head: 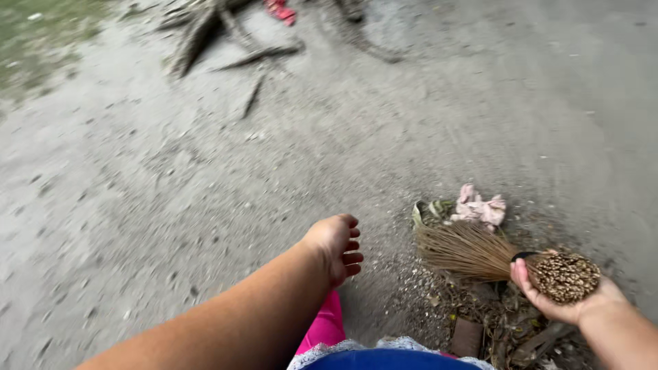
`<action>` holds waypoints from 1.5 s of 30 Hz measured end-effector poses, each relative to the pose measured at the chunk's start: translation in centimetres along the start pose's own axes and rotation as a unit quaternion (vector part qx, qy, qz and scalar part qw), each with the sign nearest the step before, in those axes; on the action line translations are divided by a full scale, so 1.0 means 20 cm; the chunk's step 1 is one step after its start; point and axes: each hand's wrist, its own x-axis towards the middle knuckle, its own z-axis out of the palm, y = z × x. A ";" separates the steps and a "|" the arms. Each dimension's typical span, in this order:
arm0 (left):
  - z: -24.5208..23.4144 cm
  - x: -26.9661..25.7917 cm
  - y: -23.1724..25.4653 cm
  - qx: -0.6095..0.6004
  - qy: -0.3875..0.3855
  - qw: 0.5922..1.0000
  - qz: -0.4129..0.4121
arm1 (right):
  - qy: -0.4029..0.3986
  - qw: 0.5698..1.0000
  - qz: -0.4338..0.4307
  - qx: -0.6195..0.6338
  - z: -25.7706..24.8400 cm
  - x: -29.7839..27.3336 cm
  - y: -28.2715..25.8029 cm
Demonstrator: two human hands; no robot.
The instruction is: The person sweeps debris on the ground into a pile using a stick broom.
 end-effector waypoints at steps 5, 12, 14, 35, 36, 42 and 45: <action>-0.01 0.08 0.38 0.050 -0.048 0.997 0.028 | 0.014 0.995 -0.014 0.102 0.30 -0.32 0.34; -0.08 0.15 0.72 0.091 -0.110 0.990 0.003 | -0.076 0.991 -0.031 0.110 0.68 -0.57 0.57; -0.07 0.18 0.78 0.090 -0.104 0.991 0.005 | -0.090 0.989 -0.032 0.115 0.73 -0.62 0.61; 0.41 0.49 1.27 0.231 -0.232 0.945 -0.016 | -0.089 0.986 -0.006 -0.143 1.52 -0.26 0.57; 0.44 0.53 1.32 0.251 -0.243 0.937 -0.019 | -0.116 0.986 0.007 -0.116 1.55 -0.23 0.57; 0.57 0.62 1.59 0.365 -0.258 0.893 -0.043 | -0.162 0.984 0.011 0.077 1.69 -0.12 0.62; 0.60 0.65 1.63 0.406 -0.266 0.873 -0.047 | -0.147 0.987 -0.005 0.062 1.73 -0.07 0.63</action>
